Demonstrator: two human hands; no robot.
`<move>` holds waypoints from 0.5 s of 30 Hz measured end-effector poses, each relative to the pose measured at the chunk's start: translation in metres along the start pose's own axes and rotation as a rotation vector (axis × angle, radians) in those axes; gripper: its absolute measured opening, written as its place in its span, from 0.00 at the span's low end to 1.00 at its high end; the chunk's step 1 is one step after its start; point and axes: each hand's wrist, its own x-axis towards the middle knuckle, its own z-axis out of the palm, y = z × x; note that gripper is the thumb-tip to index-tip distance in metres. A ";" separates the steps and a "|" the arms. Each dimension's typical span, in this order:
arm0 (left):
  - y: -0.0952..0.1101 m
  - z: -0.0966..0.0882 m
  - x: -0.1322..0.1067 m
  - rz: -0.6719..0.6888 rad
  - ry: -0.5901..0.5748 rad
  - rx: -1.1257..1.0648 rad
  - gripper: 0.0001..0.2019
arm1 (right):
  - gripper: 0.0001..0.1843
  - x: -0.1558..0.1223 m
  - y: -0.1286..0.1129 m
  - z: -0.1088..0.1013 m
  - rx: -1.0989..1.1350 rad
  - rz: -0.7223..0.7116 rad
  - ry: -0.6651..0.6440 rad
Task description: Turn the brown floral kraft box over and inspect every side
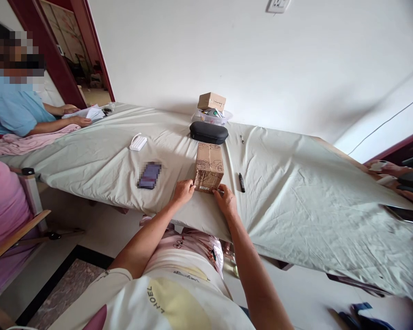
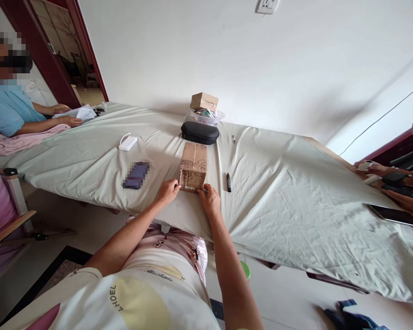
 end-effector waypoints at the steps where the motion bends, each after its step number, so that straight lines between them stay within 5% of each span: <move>1: 0.000 -0.001 0.000 0.005 -0.004 -0.012 0.07 | 0.21 0.000 0.000 0.000 0.025 0.001 0.002; 9: -0.001 -0.008 0.001 0.029 -0.077 -0.209 0.06 | 0.45 -0.004 -0.015 -0.003 0.149 -0.001 -0.041; 15: -0.001 -0.002 0.000 0.030 -0.085 -0.193 0.04 | 0.43 -0.005 -0.016 -0.004 0.158 -0.056 0.056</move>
